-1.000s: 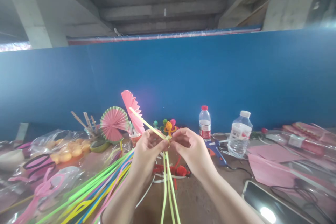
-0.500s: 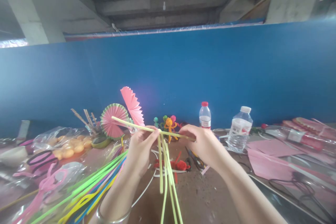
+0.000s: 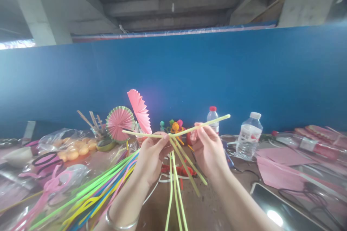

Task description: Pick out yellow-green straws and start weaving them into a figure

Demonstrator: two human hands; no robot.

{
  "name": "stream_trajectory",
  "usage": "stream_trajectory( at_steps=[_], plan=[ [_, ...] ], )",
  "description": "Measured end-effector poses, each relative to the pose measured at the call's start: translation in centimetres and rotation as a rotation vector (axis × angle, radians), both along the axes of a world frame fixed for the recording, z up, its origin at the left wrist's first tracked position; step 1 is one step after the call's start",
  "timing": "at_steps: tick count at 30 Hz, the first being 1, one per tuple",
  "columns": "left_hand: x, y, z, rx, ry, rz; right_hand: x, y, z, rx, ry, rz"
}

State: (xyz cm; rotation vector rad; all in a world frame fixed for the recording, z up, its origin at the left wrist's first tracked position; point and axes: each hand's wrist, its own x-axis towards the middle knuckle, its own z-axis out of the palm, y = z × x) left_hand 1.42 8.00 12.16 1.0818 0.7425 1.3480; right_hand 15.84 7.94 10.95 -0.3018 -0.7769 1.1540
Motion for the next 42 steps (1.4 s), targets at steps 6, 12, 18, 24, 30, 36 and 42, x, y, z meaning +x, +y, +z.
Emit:
stream_trajectory(
  at_steps=[6, 12, 18, 24, 30, 36, 42],
  plan=[
    [0.0, -0.2, -0.2, 0.090, 0.275, -0.048, -1.9, -0.4, -1.0, -0.162, -0.083, -0.022],
    [-1.1, -0.4, 0.1, 0.206, 0.689, -0.219, -2.0, -0.8, -0.5, -0.161, -0.058, 0.076],
    [-1.3, 0.4, -0.2, 0.284, 0.313, 0.073, -2.2, -0.8, -0.5, -0.285, 0.161, 0.164],
    [-0.5, -0.2, 0.2, 0.347, -0.087, 0.256, -2.4, -0.7, -0.6, -0.320, 0.232, 0.206],
    [-0.6, -0.9, 0.8, 0.307, 0.131, 0.232, -2.7, -1.0, -1.0, -0.245, -0.081, 0.077],
    [-0.7, -0.9, 0.5, 0.294, 0.444, 0.280, -2.2, -1.5, -0.7, -0.180, -0.499, -0.145],
    [-0.7, -0.7, 0.4, 0.272, 0.387, 0.295, -2.1, -1.7, -0.3, -0.240, -0.568, -0.125]
  ],
)
